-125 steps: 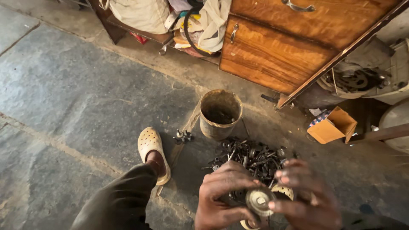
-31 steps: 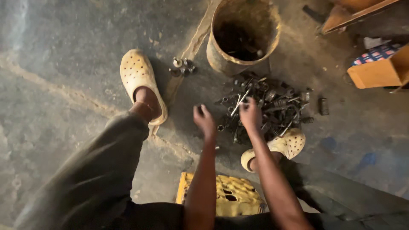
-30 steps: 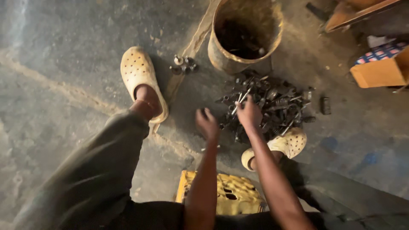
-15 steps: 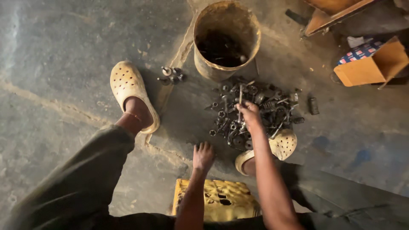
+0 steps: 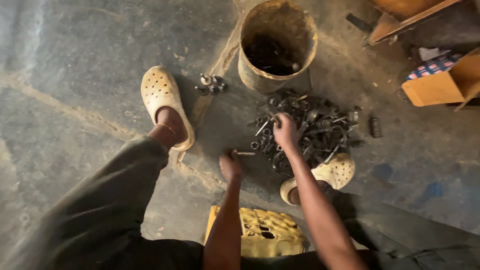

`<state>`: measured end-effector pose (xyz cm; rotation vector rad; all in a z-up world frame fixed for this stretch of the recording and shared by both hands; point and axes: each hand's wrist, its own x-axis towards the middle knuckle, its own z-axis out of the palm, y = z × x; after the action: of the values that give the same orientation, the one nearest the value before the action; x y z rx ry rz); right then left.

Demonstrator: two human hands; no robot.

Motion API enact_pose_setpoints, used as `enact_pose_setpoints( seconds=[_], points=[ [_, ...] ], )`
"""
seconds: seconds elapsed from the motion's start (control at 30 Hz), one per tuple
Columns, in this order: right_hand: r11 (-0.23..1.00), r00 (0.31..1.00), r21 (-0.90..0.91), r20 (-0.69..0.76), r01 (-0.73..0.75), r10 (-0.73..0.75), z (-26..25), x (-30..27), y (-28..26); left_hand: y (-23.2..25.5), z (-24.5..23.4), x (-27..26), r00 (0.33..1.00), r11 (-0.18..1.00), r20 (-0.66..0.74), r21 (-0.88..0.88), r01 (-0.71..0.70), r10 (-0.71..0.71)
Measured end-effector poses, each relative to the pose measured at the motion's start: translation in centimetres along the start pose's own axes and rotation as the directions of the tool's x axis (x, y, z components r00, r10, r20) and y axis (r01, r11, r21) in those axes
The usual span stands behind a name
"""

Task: The person sits on a low stool and sorts a pile of metal hardware on the floor. They pick up bolts, nuts, and washers, inspect them, and place selected items into a metal bucket. The person continues to separate and organize the parts by hand throughout the clip.

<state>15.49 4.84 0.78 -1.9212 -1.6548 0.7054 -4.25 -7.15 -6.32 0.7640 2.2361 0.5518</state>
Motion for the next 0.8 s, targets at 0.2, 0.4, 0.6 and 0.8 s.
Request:
enact_pose_setpoints(
  seconds=[0.2, 0.4, 0.6, 0.8],
  points=[
    [0.871, 0.897, -0.384, 0.424, 0.305, -0.127, 0.1, 1.0, -1.6, -1.5, 1.6, 2.5, 0.993, 0.981, -0.113, -0.189, -0.036, 0.015],
    [0.614, 0.806, -0.549, 0.522, 0.567, -0.278, 0.2, 1.6, 0.1, -1.4, 1.4, 5.1, 0.992, 0.807, 0.125, -0.588, 0.052, 0.028],
    [0.760, 0.817, -0.550, 0.575, 0.346, 0.043, -0.7, 1.1, -0.2, 1.6, 2.7, 3.4, 0.974, 0.973, 0.086, -0.107, -0.202, 0.212],
    [0.957, 0.662, 0.128, 0.745, -0.261, 0.081, -3.3, 2.7, -2.1, 1.6, 3.6, 2.5, 0.982, 0.980, -0.011, 0.071, -0.186, 0.188]
  ],
)
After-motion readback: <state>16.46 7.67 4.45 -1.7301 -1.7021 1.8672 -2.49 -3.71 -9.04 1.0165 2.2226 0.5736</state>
